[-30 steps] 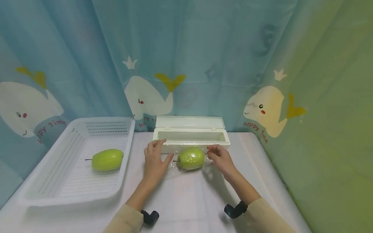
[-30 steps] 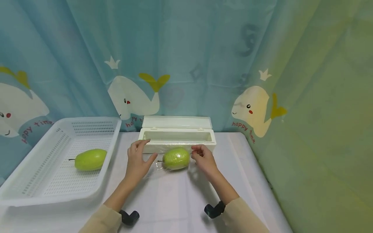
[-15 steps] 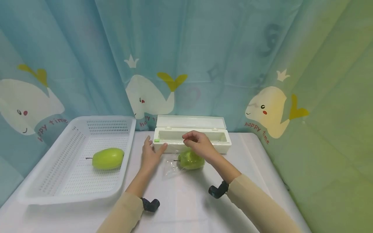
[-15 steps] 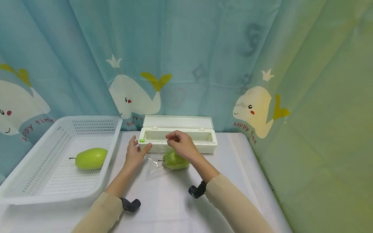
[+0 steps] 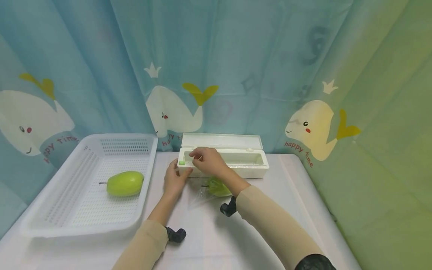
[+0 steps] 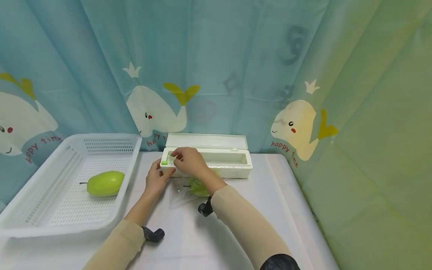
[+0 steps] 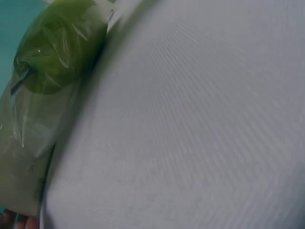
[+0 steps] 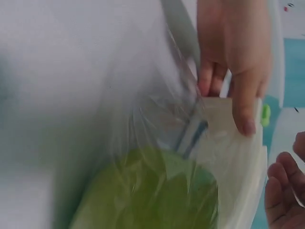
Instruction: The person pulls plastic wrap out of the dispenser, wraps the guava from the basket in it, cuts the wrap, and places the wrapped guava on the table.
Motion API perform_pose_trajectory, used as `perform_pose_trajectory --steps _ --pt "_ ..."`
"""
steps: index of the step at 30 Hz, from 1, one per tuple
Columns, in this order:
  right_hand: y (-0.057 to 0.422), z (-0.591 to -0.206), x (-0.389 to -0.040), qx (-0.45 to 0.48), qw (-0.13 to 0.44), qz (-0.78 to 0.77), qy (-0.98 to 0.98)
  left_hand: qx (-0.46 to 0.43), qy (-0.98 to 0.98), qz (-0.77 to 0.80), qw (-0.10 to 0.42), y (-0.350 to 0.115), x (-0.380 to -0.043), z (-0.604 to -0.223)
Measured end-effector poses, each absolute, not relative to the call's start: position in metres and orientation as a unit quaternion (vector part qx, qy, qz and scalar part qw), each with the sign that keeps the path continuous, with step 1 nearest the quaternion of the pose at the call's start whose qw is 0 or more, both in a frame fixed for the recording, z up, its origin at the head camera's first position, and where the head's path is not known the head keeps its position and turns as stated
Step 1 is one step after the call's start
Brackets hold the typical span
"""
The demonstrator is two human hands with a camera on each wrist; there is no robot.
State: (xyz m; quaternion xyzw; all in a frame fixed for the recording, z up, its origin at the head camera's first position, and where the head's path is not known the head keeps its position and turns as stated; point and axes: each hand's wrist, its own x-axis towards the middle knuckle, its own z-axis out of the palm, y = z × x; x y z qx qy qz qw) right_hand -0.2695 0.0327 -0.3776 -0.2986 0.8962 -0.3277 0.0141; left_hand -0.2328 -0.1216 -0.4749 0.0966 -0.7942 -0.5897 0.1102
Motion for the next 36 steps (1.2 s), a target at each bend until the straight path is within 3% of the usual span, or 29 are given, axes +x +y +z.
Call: perform_pose_trajectory --steps 9,16,24,36 --pt "0.0 -0.387 -0.27 -0.38 -0.072 -0.137 0.912 0.089 -0.839 -0.522 0.123 -0.126 -0.234 -0.479" --pt "-0.009 -0.395 -0.271 -0.379 -0.123 -0.052 0.916 0.072 -0.842 -0.519 0.127 -0.126 -0.235 -0.479" --pt "-0.011 -0.396 -0.27 -0.367 -0.158 0.026 0.916 0.062 -0.843 -0.518 0.133 -0.126 -0.237 -0.478" --pt "0.001 -0.396 -0.27 -0.355 -0.154 0.036 0.922 0.059 -0.834 -0.534 0.127 -0.126 -0.234 -0.478"
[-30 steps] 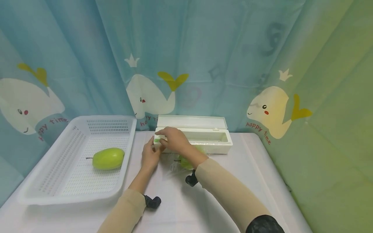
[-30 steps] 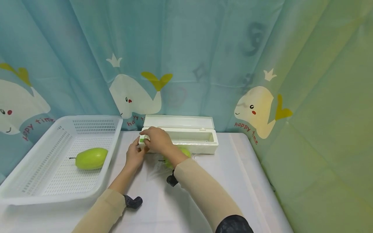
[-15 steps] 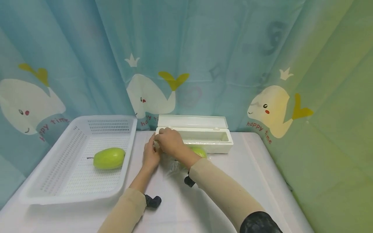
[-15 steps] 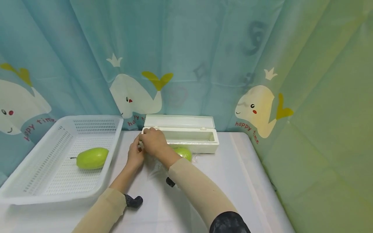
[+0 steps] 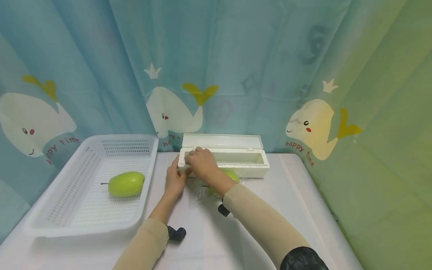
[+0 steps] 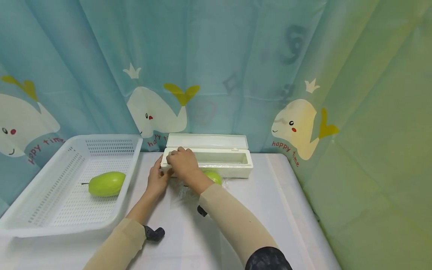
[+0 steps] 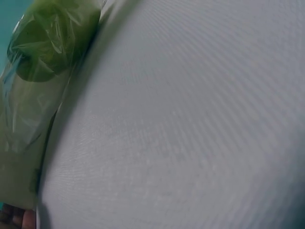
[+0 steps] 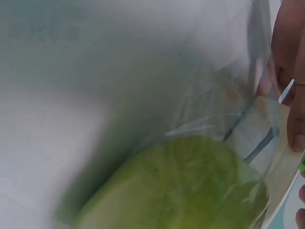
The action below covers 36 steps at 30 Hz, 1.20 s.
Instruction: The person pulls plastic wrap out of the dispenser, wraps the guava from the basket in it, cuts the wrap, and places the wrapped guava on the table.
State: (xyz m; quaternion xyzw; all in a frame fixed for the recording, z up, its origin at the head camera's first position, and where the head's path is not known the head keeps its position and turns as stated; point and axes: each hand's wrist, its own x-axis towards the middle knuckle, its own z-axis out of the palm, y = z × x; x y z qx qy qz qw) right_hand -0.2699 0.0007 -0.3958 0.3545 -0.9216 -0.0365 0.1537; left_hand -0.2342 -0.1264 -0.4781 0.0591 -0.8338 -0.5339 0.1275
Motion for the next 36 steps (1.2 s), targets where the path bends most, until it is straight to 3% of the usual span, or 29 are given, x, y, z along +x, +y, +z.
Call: perform_pose_trajectory --steps 36 --pt "0.062 -0.408 -0.277 0.352 0.181 0.032 -0.918 0.06 -0.83 -0.542 0.115 -0.125 -0.233 -0.479"
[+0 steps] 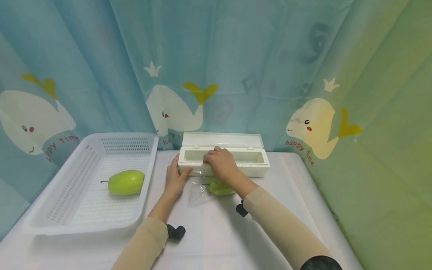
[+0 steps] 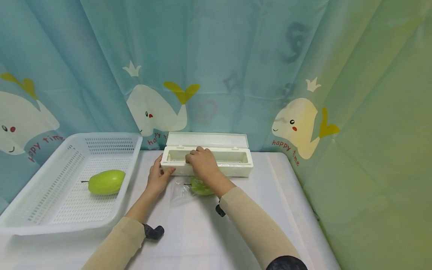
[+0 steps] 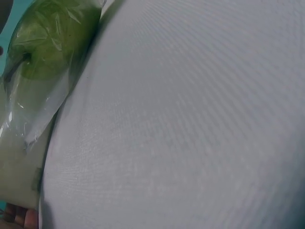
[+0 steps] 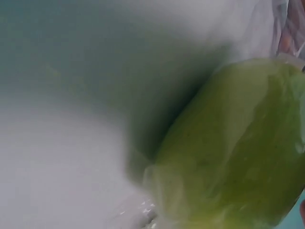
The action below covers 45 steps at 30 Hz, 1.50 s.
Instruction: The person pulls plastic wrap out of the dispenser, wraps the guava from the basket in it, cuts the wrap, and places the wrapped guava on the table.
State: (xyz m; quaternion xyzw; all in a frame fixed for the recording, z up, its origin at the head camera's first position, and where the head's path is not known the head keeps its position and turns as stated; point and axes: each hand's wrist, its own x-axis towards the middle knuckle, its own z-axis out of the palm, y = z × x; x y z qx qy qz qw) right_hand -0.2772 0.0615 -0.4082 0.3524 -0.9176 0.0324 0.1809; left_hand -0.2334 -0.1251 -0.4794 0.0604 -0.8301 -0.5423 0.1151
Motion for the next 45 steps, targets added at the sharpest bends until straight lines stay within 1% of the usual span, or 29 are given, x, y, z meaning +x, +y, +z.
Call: perform_pose_trajectory --steps 7,12,19,31,39,45 --pt "0.08 -0.411 -0.278 0.343 0.185 0.047 -0.92 0.063 -0.829 -0.546 0.105 -0.124 -0.233 -0.478" --pt "0.094 -0.41 -0.277 0.331 0.187 0.058 -0.923 0.061 -0.829 -0.546 0.107 -0.125 -0.233 -0.477" --pt "0.111 -0.412 -0.277 0.329 0.209 0.077 -0.918 0.065 -0.83 -0.543 0.106 -0.127 -0.232 -0.479" --pt "0.131 -0.411 -0.272 0.323 0.23 0.093 -0.913 0.047 -0.827 -0.547 0.117 -0.128 -0.234 -0.482" --pt "0.158 -0.415 -0.271 0.29 0.231 0.096 -0.924 0.054 -0.829 -0.545 0.114 -0.128 -0.233 -0.482" --pt "0.176 -0.42 -0.271 0.271 0.235 0.089 -0.929 0.048 -0.834 -0.536 0.125 -0.127 -0.231 -0.483"
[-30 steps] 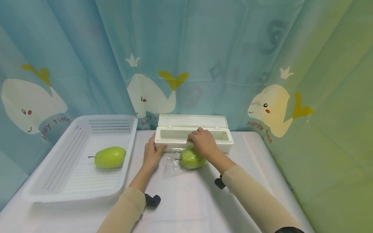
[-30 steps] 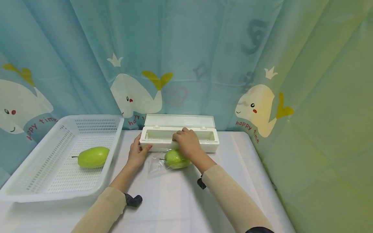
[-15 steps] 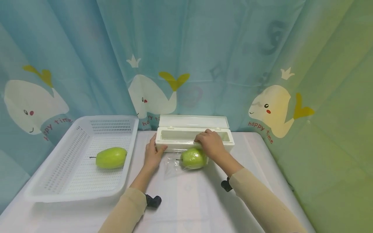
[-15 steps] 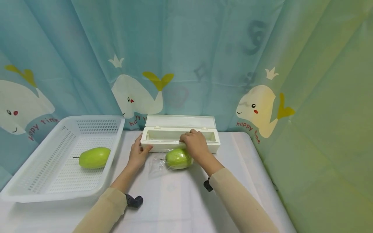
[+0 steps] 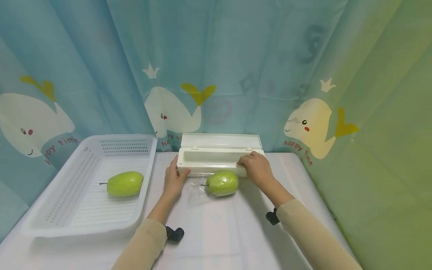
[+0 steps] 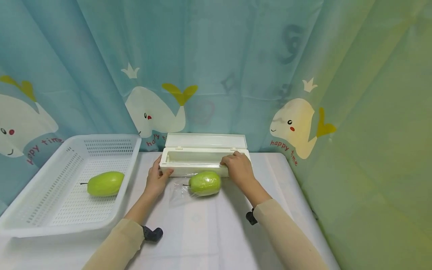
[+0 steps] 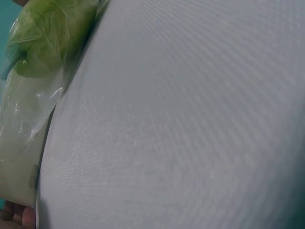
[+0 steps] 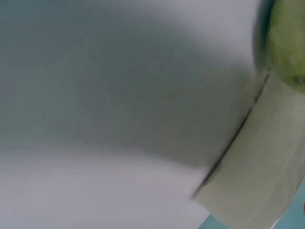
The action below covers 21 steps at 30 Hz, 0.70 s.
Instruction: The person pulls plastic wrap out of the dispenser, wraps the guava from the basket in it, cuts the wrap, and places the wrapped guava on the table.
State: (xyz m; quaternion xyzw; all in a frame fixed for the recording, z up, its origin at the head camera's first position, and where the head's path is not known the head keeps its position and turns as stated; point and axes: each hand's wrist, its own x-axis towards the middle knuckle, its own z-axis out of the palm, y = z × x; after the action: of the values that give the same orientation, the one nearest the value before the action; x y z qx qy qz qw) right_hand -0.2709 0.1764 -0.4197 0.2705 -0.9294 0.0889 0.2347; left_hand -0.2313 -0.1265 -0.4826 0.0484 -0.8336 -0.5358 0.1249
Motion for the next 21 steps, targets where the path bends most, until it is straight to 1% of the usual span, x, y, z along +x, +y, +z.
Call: perform_pose_trajectory --steps 14,21 --pt "0.201 -0.424 -0.272 0.265 0.263 0.103 -0.922 0.033 -0.837 -0.535 0.114 -0.128 -0.231 -0.483" --pt "0.212 -0.422 -0.27 0.263 0.284 0.118 -0.914 0.042 -0.835 -0.537 0.108 -0.129 -0.231 -0.482"
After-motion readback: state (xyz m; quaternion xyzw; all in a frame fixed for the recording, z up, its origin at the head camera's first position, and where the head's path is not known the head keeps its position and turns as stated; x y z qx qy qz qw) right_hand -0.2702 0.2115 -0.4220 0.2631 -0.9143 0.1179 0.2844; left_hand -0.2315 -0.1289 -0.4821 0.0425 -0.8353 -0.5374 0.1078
